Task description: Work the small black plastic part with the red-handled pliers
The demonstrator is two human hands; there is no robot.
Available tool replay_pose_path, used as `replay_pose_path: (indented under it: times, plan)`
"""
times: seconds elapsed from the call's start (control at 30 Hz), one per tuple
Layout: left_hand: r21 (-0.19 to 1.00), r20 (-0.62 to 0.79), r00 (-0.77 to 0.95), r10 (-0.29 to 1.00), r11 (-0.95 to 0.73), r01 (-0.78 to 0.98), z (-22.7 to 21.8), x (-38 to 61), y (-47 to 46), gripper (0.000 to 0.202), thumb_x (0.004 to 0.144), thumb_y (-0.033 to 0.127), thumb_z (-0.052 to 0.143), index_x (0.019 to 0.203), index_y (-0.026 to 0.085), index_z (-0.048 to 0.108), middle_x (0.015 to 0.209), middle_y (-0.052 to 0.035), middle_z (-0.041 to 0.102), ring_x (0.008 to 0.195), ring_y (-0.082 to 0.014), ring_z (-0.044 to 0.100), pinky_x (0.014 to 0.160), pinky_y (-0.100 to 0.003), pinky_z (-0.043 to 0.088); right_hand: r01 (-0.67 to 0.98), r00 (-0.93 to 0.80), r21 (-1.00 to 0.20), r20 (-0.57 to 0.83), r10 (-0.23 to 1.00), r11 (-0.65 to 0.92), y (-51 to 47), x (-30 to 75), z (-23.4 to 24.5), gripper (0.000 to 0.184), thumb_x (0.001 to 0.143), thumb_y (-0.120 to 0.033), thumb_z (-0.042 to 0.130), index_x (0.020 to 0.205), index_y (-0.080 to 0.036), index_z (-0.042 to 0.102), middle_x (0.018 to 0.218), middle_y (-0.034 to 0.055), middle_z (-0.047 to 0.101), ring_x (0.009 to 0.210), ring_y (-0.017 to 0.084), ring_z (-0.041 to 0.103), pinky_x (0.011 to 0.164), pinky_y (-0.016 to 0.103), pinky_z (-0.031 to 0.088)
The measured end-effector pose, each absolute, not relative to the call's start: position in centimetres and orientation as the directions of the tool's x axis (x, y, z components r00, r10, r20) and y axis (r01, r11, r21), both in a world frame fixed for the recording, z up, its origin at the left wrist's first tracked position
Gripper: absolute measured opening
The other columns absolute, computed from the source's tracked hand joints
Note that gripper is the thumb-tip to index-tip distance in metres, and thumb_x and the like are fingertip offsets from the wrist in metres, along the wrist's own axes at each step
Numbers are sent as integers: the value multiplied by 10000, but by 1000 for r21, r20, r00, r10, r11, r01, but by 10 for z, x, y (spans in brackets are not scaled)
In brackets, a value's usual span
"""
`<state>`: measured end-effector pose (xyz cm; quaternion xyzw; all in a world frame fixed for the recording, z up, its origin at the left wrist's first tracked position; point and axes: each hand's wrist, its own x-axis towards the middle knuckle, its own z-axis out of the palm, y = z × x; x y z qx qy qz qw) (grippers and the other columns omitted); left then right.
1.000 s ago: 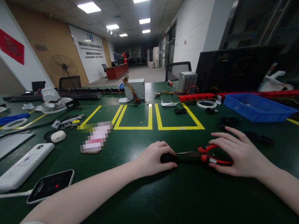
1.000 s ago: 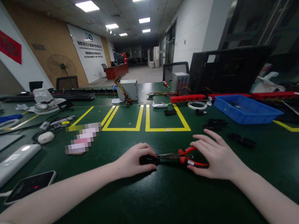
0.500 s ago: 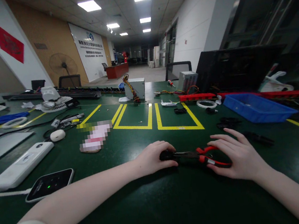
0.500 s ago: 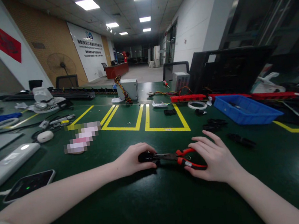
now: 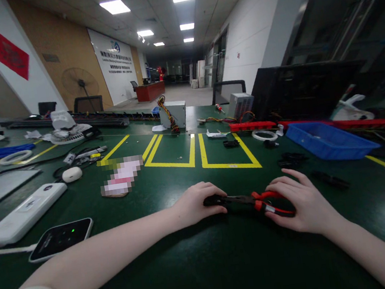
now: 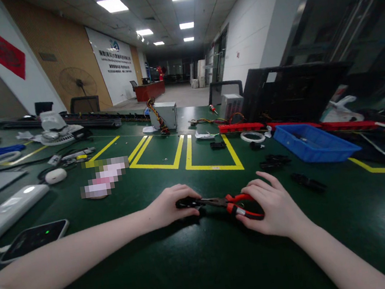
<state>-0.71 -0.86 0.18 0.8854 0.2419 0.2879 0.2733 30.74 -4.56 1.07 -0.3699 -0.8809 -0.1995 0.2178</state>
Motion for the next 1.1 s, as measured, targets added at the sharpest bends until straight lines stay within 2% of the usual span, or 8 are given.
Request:
replay_pose_path:
  times: [0.2,0.47,0.8,0.9,1.1]
  plan:
    - [620,408,712,572,-746,243,0,-8,-7,338,845,258,737,1169,194,662,1172,-88,663,1091,-227,618,947,-389,503,750,-615,168,533,581,640,-44,311,5,340,744,-451,659,981,-211,618,883,54,693,835,242,651,1028,534,390]
    - [616,457,697,552,-762,201,-1,-8,-8,385,861,208,715,1240,191,649,1217,-86,670,1110,-206,632,977,-363,520,773,-596,165,518,613,612,-45,311,5,339,747,-447,649,982,-209,591,847,47,674,767,228,632,997,521,394]
    - [602,471,701,536,-776,189,1,-9,-10,397,876,197,699,1267,193,634,1204,-85,688,1104,-206,645,982,-365,527,761,-630,277,528,569,586,-48,305,13,454,740,-499,667,1041,-172,576,911,94,677,822,257,634,950,499,398]
    - [594,488,695,528,-785,179,0,-9,-9,386,875,196,701,1256,194,641,1204,-86,686,1105,-205,640,983,-373,524,746,-652,316,523,549,586,-48,304,16,450,753,-471,665,1064,-159,572,906,96,675,815,250,634,947,496,398]
    - [550,518,698,495,-817,171,1,-9,-9,376,866,155,700,1237,189,650,1209,-92,666,1125,-214,610,966,-380,528,745,-645,262,520,560,614,-47,305,12,389,739,-400,639,1041,-159,593,879,88,675,791,241,631,982,497,379]
